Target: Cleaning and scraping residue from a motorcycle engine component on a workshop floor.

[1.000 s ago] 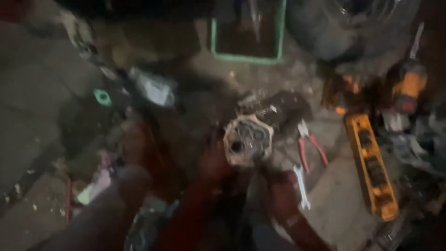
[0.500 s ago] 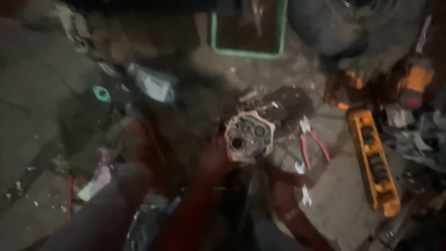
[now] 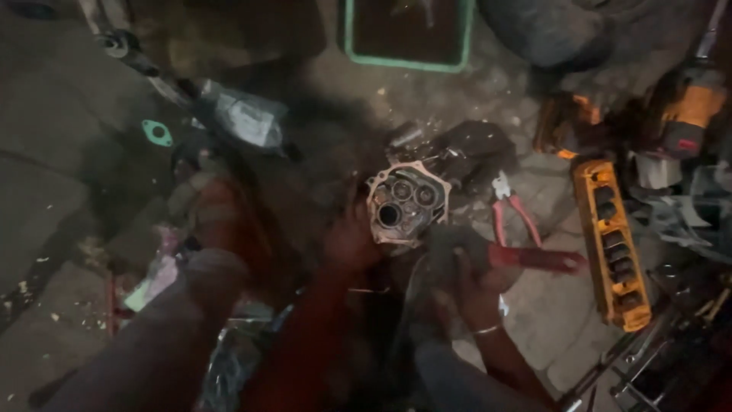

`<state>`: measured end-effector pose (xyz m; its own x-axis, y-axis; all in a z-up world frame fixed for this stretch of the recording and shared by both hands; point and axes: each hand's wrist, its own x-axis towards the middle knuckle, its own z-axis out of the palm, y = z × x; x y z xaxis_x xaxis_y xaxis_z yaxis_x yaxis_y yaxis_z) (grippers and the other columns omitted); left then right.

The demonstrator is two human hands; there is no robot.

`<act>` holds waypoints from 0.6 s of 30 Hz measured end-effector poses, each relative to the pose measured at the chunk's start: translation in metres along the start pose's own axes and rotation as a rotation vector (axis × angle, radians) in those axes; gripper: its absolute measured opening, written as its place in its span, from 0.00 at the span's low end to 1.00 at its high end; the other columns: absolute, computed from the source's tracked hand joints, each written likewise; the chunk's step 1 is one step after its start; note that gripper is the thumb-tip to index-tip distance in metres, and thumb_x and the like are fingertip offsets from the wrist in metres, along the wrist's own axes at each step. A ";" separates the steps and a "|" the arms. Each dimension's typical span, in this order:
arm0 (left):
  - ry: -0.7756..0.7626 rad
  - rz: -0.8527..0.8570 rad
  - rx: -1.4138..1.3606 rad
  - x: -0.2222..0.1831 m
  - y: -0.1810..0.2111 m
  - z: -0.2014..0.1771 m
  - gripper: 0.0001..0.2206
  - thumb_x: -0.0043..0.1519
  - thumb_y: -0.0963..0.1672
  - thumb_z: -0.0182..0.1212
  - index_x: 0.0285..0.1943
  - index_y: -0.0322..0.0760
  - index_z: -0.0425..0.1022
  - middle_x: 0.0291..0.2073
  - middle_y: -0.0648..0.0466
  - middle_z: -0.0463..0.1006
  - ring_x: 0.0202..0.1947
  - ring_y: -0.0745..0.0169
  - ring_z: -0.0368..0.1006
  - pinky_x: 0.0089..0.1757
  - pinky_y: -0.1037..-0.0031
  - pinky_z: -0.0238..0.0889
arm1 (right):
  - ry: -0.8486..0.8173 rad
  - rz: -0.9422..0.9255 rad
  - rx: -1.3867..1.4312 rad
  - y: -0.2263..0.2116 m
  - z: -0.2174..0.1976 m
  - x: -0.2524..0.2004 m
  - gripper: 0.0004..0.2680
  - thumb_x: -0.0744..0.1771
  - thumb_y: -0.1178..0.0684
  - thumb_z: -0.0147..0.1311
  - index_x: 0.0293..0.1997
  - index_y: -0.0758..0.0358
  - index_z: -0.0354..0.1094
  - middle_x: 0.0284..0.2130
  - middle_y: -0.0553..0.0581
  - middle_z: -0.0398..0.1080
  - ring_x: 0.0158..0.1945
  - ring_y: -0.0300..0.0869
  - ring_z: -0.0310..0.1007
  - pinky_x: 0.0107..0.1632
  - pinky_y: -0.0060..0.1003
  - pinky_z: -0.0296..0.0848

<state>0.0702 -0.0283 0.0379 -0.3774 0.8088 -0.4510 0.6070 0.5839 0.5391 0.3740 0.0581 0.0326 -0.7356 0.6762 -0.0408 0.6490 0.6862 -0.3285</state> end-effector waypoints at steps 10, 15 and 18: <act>0.014 0.001 -0.119 0.005 -0.005 0.005 0.54 0.43 0.57 0.80 0.74 0.37 0.49 0.79 0.47 0.39 0.58 0.32 0.69 0.47 0.45 0.70 | -0.039 -0.035 -0.385 0.020 0.032 -0.019 0.21 0.65 0.46 0.51 0.64 0.65 0.68 0.53 0.66 0.75 0.45 0.58 0.75 0.41 0.55 0.73; -0.056 -0.049 -0.115 0.011 -0.011 -0.002 0.56 0.44 0.57 0.78 0.78 0.41 0.45 0.79 0.43 0.39 0.58 0.31 0.69 0.46 0.46 0.71 | 0.291 -0.407 -0.587 -0.011 0.001 0.004 0.21 0.68 0.48 0.54 0.70 0.33 0.55 0.59 0.64 0.65 0.56 0.57 0.73 0.47 0.51 0.65; -0.053 -0.048 -0.121 0.008 0.000 -0.005 0.56 0.42 0.59 0.78 0.77 0.42 0.47 0.79 0.43 0.40 0.55 0.32 0.72 0.46 0.46 0.72 | 0.088 -0.254 -0.350 -0.007 0.027 0.008 0.25 0.61 0.46 0.57 0.65 0.57 0.60 0.50 0.67 0.70 0.53 0.64 0.73 0.54 0.57 0.74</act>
<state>0.0632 -0.0213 0.0377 -0.3645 0.7770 -0.5132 0.4990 0.6283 0.5969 0.3584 0.0513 0.0089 -0.8707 0.4844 0.0853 0.4877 0.8727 0.0225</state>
